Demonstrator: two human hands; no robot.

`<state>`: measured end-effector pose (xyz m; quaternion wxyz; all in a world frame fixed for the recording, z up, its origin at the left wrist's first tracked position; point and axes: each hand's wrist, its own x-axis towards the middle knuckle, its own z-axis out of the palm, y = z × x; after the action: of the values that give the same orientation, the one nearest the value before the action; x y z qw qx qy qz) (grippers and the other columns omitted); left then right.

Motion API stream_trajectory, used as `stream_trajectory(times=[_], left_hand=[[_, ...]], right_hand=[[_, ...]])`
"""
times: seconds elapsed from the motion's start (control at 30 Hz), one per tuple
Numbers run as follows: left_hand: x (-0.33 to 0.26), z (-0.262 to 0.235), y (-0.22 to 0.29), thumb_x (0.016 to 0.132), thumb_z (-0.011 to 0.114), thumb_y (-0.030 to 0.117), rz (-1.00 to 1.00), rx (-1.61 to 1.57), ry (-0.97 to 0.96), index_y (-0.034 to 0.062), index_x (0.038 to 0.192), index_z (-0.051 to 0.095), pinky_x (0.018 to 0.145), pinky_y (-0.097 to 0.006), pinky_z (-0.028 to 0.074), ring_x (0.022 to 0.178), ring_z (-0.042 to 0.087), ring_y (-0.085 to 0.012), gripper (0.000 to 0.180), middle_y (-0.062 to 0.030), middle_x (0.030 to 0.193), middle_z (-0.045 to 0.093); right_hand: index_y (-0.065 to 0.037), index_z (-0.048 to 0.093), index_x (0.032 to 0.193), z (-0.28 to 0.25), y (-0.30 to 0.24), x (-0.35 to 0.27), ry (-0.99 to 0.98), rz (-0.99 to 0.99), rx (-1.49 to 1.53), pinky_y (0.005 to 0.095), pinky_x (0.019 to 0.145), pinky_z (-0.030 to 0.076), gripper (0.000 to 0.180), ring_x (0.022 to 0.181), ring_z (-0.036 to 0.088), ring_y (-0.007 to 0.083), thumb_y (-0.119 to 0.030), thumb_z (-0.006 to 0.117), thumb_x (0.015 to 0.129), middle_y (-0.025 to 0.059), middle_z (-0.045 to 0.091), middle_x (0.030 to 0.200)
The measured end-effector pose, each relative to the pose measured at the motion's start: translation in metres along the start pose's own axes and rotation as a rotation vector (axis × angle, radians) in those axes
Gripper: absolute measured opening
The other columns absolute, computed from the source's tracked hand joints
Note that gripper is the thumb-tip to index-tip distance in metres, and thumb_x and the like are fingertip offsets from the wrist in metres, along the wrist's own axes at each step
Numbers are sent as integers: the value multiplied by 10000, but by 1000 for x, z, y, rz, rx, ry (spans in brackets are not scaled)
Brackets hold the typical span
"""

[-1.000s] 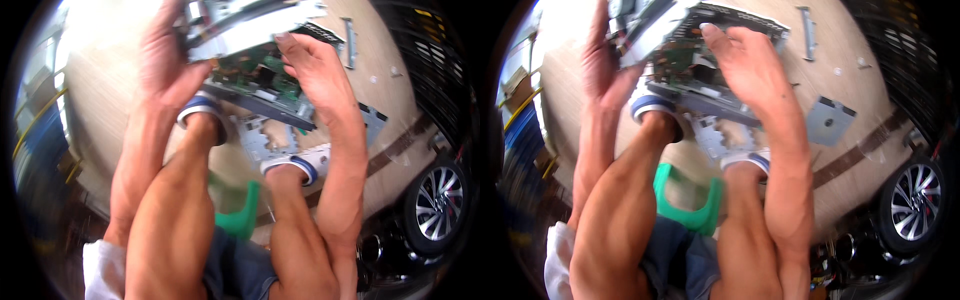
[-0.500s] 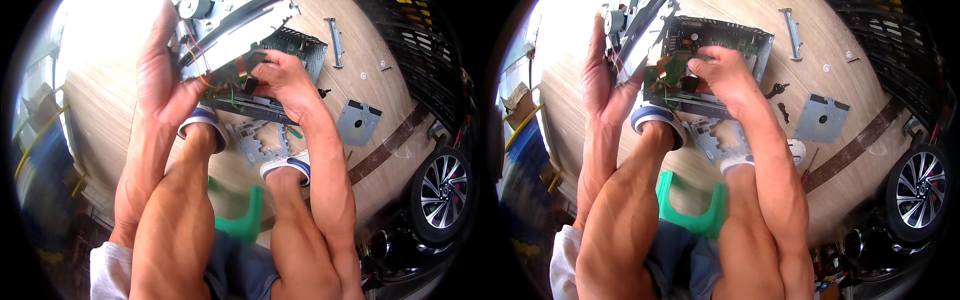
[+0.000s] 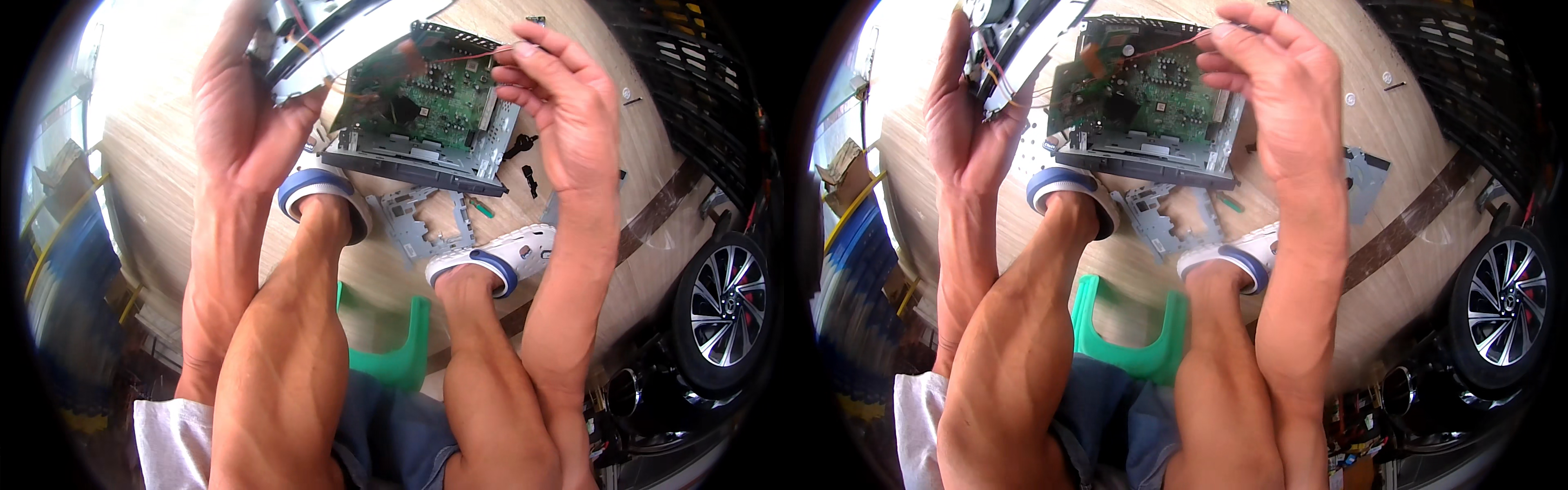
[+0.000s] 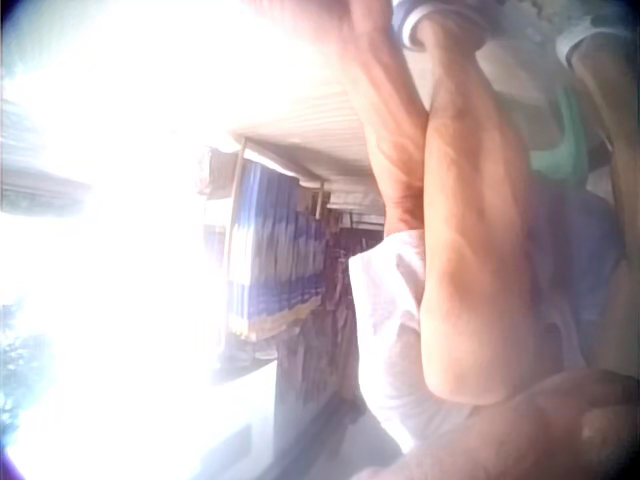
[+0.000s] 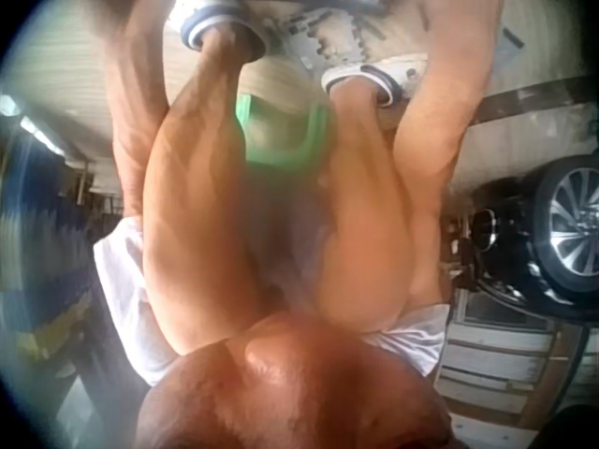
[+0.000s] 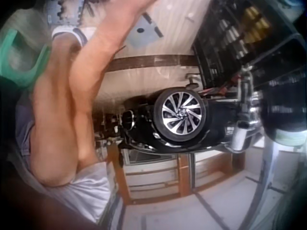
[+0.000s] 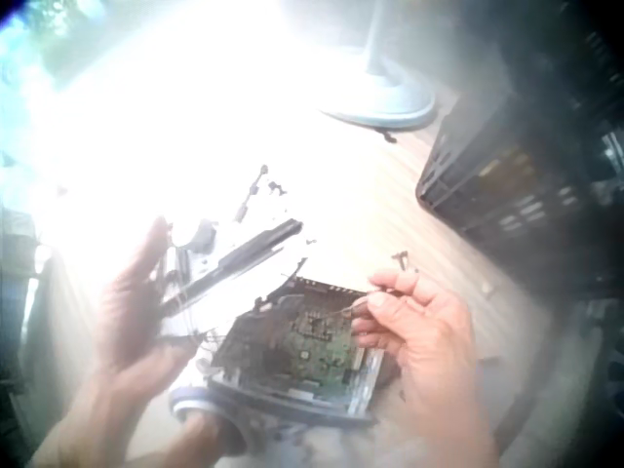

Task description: The person disassembles a car stereo unit on the floor, removing the front panel, circuit boards, and the disc drive mechanism. They handle various internal components and metal brackets, placing them on the floor as they take the device apart.

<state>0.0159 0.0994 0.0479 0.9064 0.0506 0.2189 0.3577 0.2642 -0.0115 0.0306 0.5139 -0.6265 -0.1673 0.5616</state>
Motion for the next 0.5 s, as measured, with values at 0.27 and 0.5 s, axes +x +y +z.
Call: stream_trajectory(times=[0.27, 0.5], left_hand=[[16, 48, -23, 946, 744, 343, 190, 245, 493, 65, 1209, 646, 906, -518, 537, 1113, 619, -310, 395, -195, 1238, 638], [4, 19, -28, 1000, 671, 351, 71, 349, 355, 92, 1257, 666, 1055, -514, 476, 1231, 594, -265, 365, -108, 1311, 651]], right_hand=[[50, 596, 1317, -15, -9, -1, 39, -202, 154, 372, 847, 595, 344, 952, 731, 249, -62, 620, 993, 163, 735, 1050], [18, 580, 1266, 0, -2, 6, 20, -204, 356, 332, 879, 531, 300, 939, 689, 205, -76, 634, 986, 105, 694, 973]])
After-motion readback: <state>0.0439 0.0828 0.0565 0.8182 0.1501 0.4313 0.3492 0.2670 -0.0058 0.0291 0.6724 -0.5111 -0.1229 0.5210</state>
